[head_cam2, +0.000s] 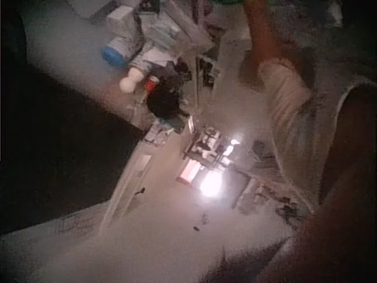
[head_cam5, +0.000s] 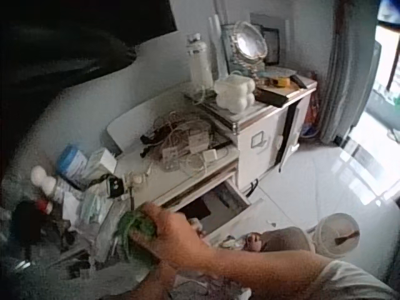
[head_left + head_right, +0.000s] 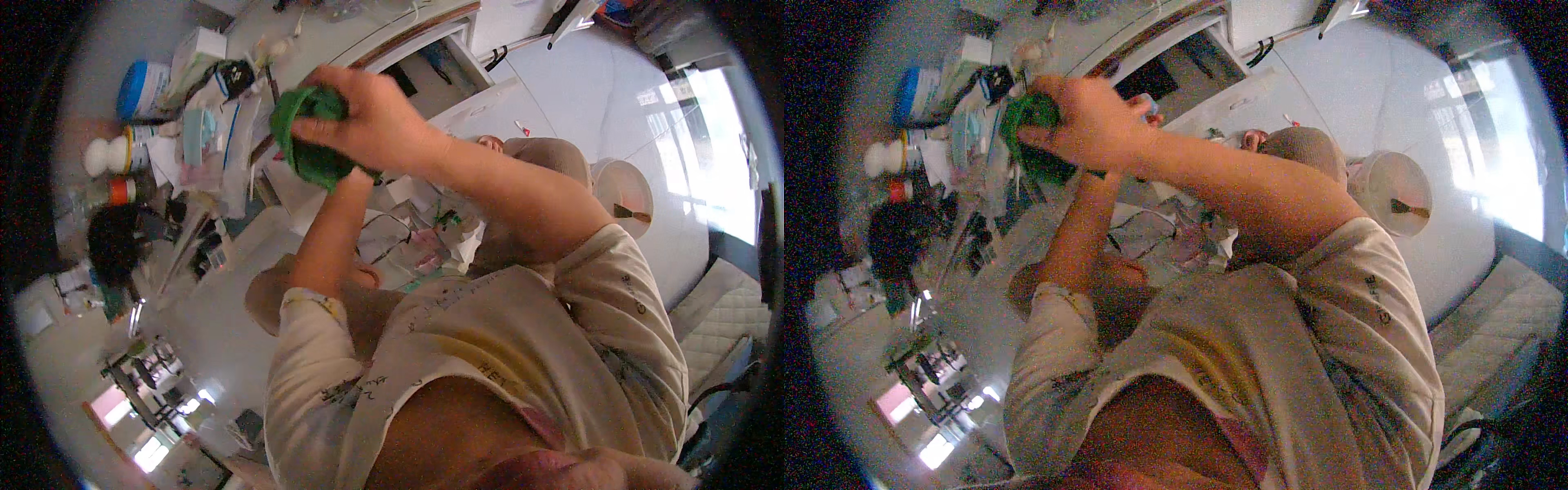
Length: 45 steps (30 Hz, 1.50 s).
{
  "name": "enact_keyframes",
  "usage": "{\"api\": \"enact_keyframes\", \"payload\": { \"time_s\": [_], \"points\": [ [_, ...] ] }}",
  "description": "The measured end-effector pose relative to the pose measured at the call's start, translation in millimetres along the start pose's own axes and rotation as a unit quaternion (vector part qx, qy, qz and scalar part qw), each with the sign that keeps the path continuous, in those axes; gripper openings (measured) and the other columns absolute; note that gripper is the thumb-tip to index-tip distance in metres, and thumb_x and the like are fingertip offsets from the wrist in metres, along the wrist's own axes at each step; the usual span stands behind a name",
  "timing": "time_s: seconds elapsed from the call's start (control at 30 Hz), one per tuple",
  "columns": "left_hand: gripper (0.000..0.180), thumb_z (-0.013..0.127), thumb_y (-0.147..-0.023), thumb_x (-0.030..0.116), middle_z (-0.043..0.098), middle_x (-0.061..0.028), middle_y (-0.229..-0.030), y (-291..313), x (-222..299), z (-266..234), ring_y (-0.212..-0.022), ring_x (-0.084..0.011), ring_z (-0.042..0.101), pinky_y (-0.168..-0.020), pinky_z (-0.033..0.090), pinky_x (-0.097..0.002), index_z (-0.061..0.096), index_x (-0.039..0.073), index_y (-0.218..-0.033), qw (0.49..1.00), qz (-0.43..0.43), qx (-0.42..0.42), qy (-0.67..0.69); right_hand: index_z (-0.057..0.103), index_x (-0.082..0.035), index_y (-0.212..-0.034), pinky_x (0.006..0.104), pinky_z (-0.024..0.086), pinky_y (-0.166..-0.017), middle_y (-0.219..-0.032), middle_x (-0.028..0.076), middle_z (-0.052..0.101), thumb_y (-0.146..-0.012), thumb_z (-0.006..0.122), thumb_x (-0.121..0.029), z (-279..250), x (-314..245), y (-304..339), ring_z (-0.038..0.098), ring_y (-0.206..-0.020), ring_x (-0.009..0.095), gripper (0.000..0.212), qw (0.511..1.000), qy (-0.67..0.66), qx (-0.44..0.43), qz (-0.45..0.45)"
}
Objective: The person cleans various household items with a green cloth while organizing a drawer, including a small blue container, a black case, and electronic accessories, before placing them back into the drawer or a plastic bag.
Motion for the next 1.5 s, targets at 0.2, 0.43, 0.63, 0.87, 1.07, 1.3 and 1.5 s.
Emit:
{"api": "enact_keyframes", "payload": {
  "time_s": [0.2,0.43,0.63,0.87,1.07,1.3,1.5],
  "points": [
    [0.026,0.063,-0.076,0.01,0.056,-0.0151,-0.086,-112.2,-52.3,-36.1,-0.073,-0.0279,0.059,-0.054,0.051,-0.0293,0.048,-0.004,-0.092,0.967,-0.164,0.176,0.078,0.06,-0.012,-0.093,0.0618,0.015,-0.088,-0.076,0.006,0.064,-0.071,0.067,-0.035,-10.8,-5.1,1.9,0.061,-0.077,0.029,0.033,0.999,0.007,0.023,0.035],
    [0.026,0.062,-0.077,0.009,0.051,-0.015,-0.092,-180.6,-70.9,-61.8,-0.079,-0.0284,0.055,-0.054,0.053,-0.0337,0.048,0.002,-0.097,0.936,-0.148,0.291,0.133,0.059,-0.01,-0.092,0.0573,0.017,-0.088,-0.078,0.01,0.063,-0.071,0.067,-0.034,-44.8,7.0,-7.2,0.056,-0.087,0.033,0.032,0.991,-0.033,0.082,0.097],
    [0.023,0.061,-0.077,0.01,0.053,-0.0087,-0.096,-207.2,-75.6,-54.4,-0.088,-0.025,0.05,-0.067,0.052,-0.041,0.052,0.008,-0.098,0.967,-0.033,0.216,0.127,0.057,0.0,-0.087,0.0403,0.048,-0.067,-0.075,0.02,0.06,-0.069,0.067,-0.025,-64.6,15.7,-0.1,0.06,-0.074,0.036,0.032,0.988,-0.052,0.113,0.089],
    [0.014,0.059,-0.08,0.012,0.055,-0.0084,-0.091,-204.1,-79.2,-74.0,-0.083,-0.0241,0.052,-0.067,0.049,-0.0379,0.055,0.007,-0.092,0.977,0.075,0.187,0.077,0.058,-0.001,-0.088,0.0414,0.048,-0.069,-0.077,0.021,0.061,-0.069,0.067,-0.026,-63.7,22.5,-0.7,0.06,-0.076,0.037,0.033,0.991,-0.034,0.104,0.073],
    [0.024,0.056,-0.084,0.024,0.056,-0.0109,-0.093,-127.2,-51.3,-49.4,-0.084,-0.0253,0.054,-0.072,0.048,-0.0395,0.052,0.005,-0.098,0.962,-0.007,0.081,0.261,0.051,-0.001,-0.099,0.0433,0.047,-0.072,-0.084,0.022,0.06,-0.071,0.066,-0.03,-49.0,20.1,-0.4,0.059,-0.081,0.04,0.044,0.995,0.028,0.081,0.048],
    [0.035,0.047,-0.087,0.011,0.046,-0.0113,-0.122,-63.4,-37.8,-34.3,-0.116,-0.0257,0.042,-0.096,0.036,-0.0425,0.041,0.003,-0.12,0.987,0.06,-0.026,0.149,0.051,-0.006,-0.099,0.0396,0.048,-0.069,-0.083,0.017,0.06,-0.075,0.063,-0.03,-77.9,32.2,-23.0,0.06,-0.079,0.033,0.036,0.988,0.14,0.052,0.028],
    [0.046,0.056,-0.078,-0.007,0.047,-0.0108,-0.116,24.1,17.8,37.6,-0.109,-0.0214,0.049,-0.091,0.042,-0.0332,0.038,0.002,-0.118,0.97,0.22,-0.003,-0.102,0.049,0.003,-0.11,0.0414,0.045,-0.073,-0.091,0.023,0.058,-0.078,0.059,-0.015,-112.2,15.2,-20.1,0.057,-0.085,0.036,0.038,0.986,0.165,-0.027,0.029]
  ]
}}
Point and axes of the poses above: each hand's wrist, its own y-axis away from the middle knuckle, its own z-axis out of the palm, x = y × z, the point moved 4 cm from there along -y, towards the middle knuckle
